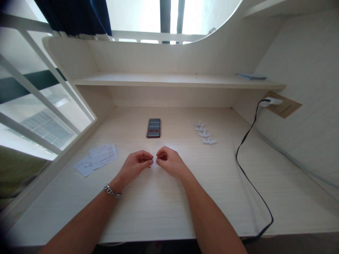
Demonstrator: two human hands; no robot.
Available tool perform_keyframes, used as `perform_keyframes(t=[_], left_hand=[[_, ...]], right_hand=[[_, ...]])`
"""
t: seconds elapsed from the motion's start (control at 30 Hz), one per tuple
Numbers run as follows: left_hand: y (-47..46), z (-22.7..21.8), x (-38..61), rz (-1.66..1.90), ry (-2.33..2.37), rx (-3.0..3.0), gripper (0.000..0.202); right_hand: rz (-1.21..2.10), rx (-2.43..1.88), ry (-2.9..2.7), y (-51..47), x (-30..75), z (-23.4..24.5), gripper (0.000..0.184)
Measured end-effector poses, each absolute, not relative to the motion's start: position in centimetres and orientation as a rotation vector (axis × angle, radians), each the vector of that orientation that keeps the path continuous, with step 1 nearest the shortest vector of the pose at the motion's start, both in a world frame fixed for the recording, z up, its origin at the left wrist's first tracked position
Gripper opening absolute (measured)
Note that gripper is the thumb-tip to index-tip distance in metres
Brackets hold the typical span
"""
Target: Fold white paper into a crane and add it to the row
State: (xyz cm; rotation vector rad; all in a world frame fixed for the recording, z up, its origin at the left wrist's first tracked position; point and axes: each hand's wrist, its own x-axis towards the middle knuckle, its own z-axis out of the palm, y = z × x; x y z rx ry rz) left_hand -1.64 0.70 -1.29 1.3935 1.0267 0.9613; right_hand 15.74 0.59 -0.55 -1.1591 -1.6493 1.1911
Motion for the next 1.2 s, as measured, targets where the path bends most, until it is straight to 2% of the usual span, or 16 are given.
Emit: perform_keyframes(t=[0.23,0.63,0.83,1.03,1.2], left_hand=[[0.6,-1.0,-1.7,0.946,1.024,1.412,0.011],[0.8,-0.4,-1.9,0.948,1.088,1.26,0.012],[0.8,-0.2,-2.0,0.991,1.061,1.233,0.015],[0.8,-0.6,-1.7,1.002,1.072,1.277,0.016],[1.1,-1.1,-1.7,1.105,1.143,1.218,0.017]], right_hand=[[1.151,-1.226,-1.726,0.6,15.3,-0.6,0.01],[1.339,-1.1,-1.543,1.0,16.2,-1.0,0.024],[1.267,-1.153,-1.53,1.2,16.1,-1.1,0.016],[1.194,-1.19,-1.514,1.3,16.0,-1.2,0.021],[0.831,-1.295,-1.423,1.2,15.9,-0.6,0.015]])
